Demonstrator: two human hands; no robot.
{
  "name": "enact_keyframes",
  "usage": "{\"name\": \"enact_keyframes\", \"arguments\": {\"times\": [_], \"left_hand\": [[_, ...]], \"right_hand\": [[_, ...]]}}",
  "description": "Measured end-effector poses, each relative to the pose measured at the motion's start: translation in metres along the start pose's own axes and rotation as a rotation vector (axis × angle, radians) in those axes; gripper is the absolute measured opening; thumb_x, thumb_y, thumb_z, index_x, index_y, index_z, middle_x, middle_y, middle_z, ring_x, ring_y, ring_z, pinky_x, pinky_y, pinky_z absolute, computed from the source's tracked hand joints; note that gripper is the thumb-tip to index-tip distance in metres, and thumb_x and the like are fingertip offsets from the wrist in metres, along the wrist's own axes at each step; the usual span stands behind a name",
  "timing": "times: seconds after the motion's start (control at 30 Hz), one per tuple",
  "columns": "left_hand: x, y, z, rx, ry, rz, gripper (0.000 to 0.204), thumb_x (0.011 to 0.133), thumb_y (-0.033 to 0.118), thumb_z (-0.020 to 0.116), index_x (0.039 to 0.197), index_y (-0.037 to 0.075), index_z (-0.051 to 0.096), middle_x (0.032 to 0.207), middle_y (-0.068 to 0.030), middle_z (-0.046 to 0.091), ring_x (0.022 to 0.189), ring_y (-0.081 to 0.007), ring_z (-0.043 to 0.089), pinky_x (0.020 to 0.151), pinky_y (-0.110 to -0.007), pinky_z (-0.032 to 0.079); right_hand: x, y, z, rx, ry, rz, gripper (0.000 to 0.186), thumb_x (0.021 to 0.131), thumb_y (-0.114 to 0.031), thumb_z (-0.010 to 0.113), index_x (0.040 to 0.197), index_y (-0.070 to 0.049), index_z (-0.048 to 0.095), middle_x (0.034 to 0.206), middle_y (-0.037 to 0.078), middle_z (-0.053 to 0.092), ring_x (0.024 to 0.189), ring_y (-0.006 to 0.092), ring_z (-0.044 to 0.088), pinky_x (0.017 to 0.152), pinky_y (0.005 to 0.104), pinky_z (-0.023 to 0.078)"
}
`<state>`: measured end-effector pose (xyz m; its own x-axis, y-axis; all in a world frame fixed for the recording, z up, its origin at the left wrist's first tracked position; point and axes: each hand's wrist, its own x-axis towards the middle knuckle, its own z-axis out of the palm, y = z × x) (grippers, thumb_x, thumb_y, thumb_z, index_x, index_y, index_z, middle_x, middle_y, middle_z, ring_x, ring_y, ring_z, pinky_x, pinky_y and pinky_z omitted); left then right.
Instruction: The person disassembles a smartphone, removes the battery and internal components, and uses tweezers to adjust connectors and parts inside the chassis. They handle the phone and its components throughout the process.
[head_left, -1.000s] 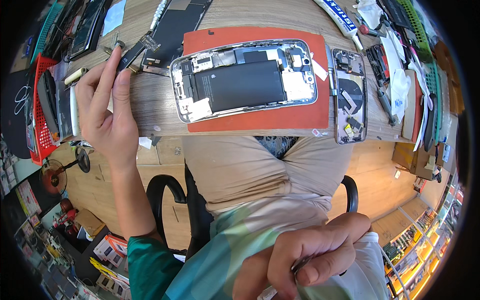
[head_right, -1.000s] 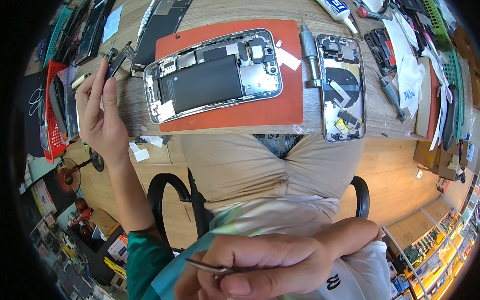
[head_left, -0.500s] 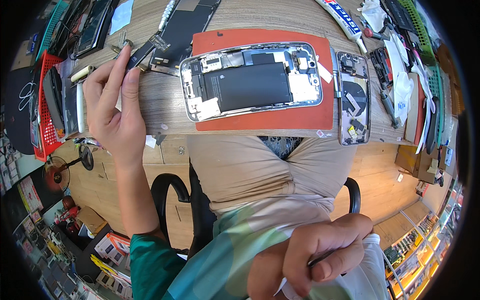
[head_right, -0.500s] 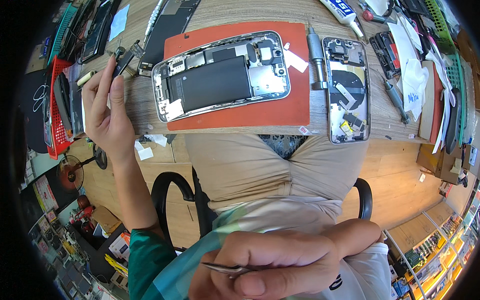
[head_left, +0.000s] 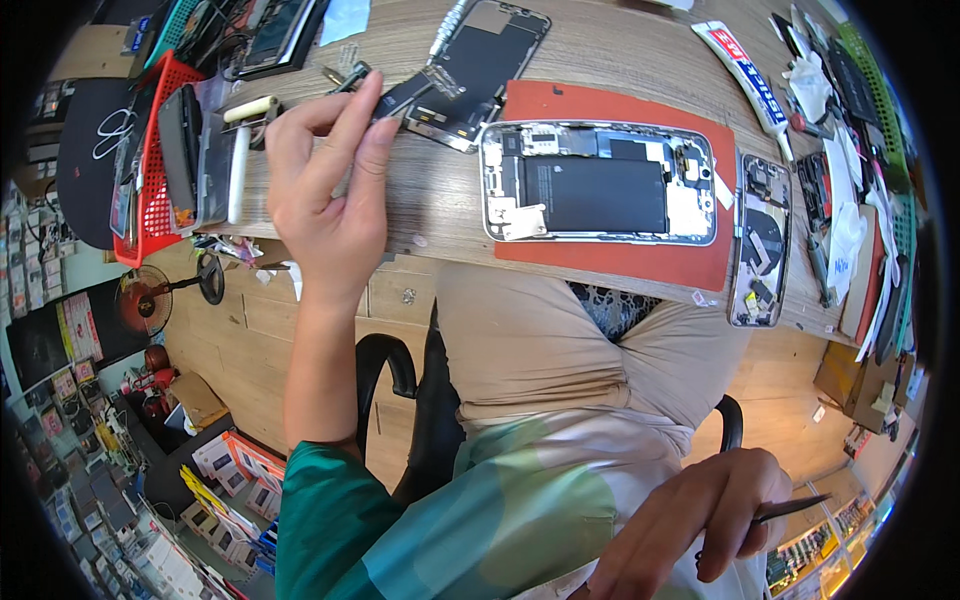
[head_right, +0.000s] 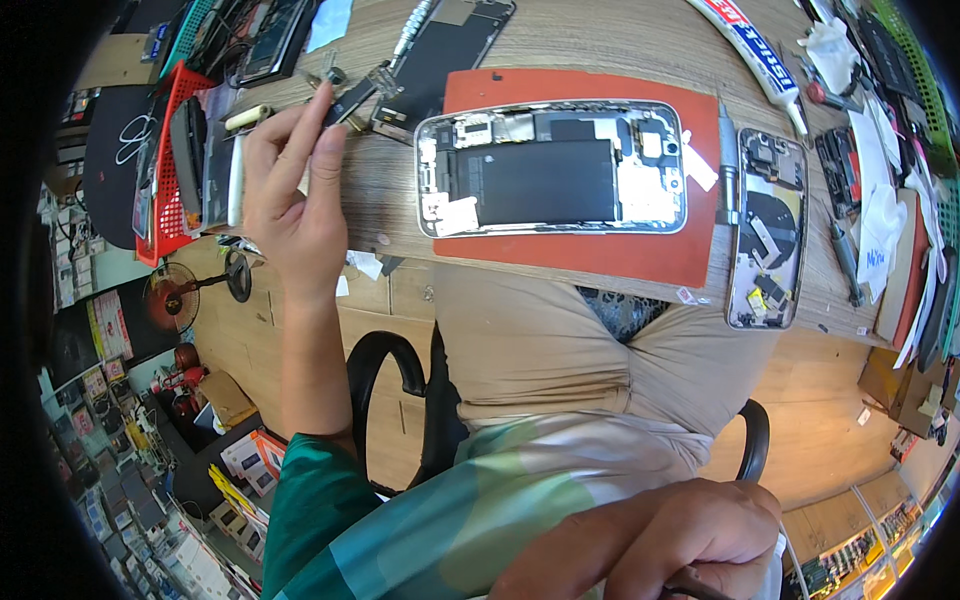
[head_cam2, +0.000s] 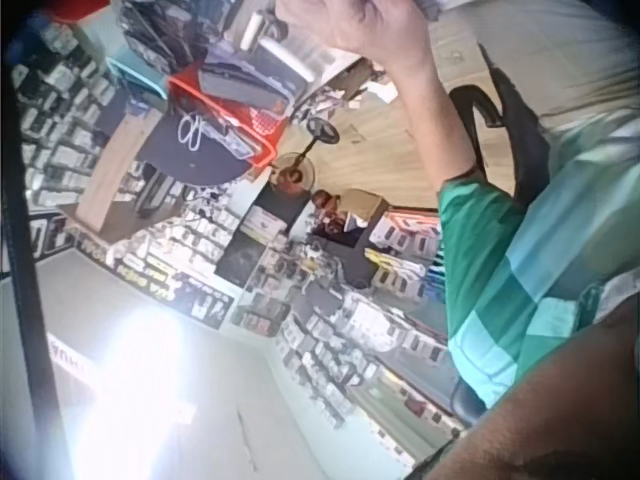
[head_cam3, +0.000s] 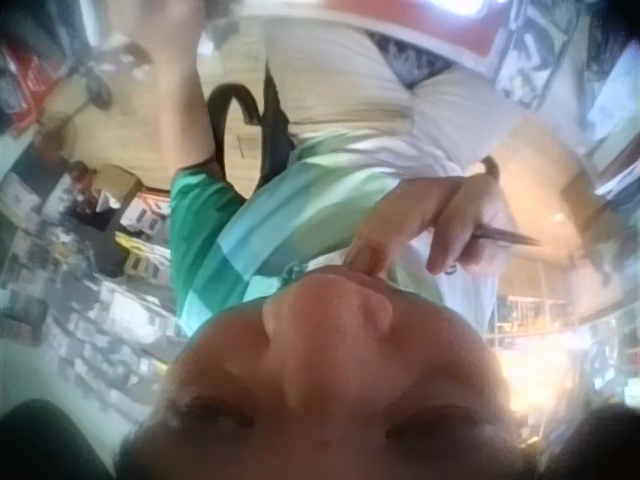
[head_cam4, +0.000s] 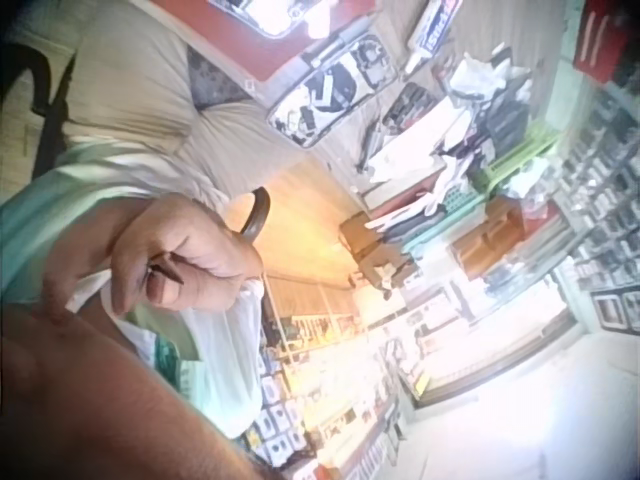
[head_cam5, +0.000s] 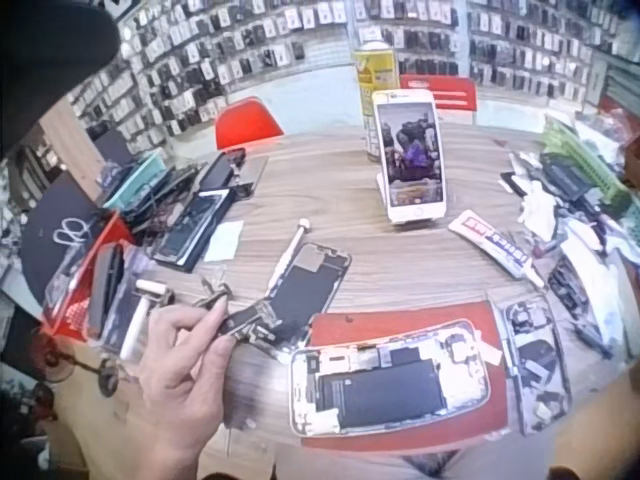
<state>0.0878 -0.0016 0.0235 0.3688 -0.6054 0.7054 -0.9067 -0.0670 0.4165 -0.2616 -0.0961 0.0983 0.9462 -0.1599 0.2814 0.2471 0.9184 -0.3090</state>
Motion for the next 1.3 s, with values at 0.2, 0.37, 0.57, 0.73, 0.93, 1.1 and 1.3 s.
{"name": "enact_keyframes", "arguments": {"times": [0.2,0.37,0.57,0.73,0.93,1.1,1.3], "left_hand": [[-0.001,0.000,-0.003,0.042,-0.006,-0.025,0.035,0.099,0.004,0.084,0.134,0.006,0.085,0.114,-0.0086,0.078,0.105,-0.0244,0.065,0.094,-0.035,0.052],[0.001,0.000,0.000,0.050,-0.008,-0.001,0.036,0.100,0.004,0.083,0.136,0.005,0.084,0.115,-0.0092,0.078,0.106,-0.0239,0.066,0.096,-0.034,0.053],[-0.001,0.003,-0.002,0.078,0.006,-0.050,0.034,0.103,0.003,0.081,0.137,0.005,0.084,0.115,-0.0090,0.079,0.111,-0.0228,0.068,0.103,-0.035,0.052],[0.001,0.000,0.003,0.127,0.028,-0.111,0.031,0.099,0.005,0.085,0.130,0.008,0.087,0.116,-0.0071,0.083,0.113,-0.0286,0.065,0.100,-0.039,0.053],[0.004,0.006,0.002,0.256,-0.045,-0.173,0.028,0.104,0.011,0.082,0.131,0.010,0.087,0.121,-0.0091,0.084,0.121,-0.0288,0.066,0.110,-0.041,0.051],[0.001,0.003,0.005,0.279,0.000,-0.238,0.028,0.103,0.012,0.083,0.130,0.009,0.087,0.120,-0.0089,0.084,0.119,-0.0294,0.065,0.108,-0.041,0.051],[0.001,0.005,0.005,0.366,-0.030,-0.268,0.027,0.104,0.012,0.082,0.130,0.009,0.088,0.121,-0.0094,0.083,0.123,-0.0277,0.067,0.111,-0.040,0.051]], "right_hand": [[0.012,-0.013,-0.001,-0.036,-0.046,0.024,0.037,0.123,-0.031,0.052,0.134,-0.001,0.070,0.118,0.044,0.075,0.110,0.0560,0.079,0.092,0.0650,0.067],[0.001,-0.005,0.009,-0.091,0.053,-0.086,0.038,0.124,-0.030,0.049,0.139,-0.001,0.068,0.120,0.046,0.074,0.113,0.0563,0.078,0.093,0.0644,0.067],[0.008,-0.016,-0.002,-0.048,-0.118,0.011,0.041,0.121,-0.028,0.057,0.155,-0.005,0.060,0.133,0.043,0.073,0.120,0.0550,0.077,0.101,0.0752,0.059],[-0.008,-0.045,-0.014,-0.170,-0.138,0.007,0.023,0.118,-0.009,0.053,0.131,0.008,0.061,0.123,0.044,0.073,0.097,0.0511,0.076,0.092,0.0648,0.063],[-0.028,-0.042,-0.013,-0.390,0.087,-0.091,0.027,0.119,-0.019,0.058,0.119,0.007,0.068,0.091,0.029,0.078,0.072,0.0380,0.073,0.069,0.0543,0.062],[-0.033,-0.035,-0.010,-0.423,0.320,-0.183,0.034,0.118,-0.023,0.061,0.106,0.006,0.074,0.079,0.024,0.075,0.058,0.0311,0.067,0.060,0.0480,0.057],[-0.029,-0.036,-0.009,-0.636,0.461,-0.125,0.039,0.114,-0.030,0.068,0.099,0.006,0.076,0.076,0.017,0.073,0.055,0.0240,0.064,0.056,0.0396,0.052]]}}
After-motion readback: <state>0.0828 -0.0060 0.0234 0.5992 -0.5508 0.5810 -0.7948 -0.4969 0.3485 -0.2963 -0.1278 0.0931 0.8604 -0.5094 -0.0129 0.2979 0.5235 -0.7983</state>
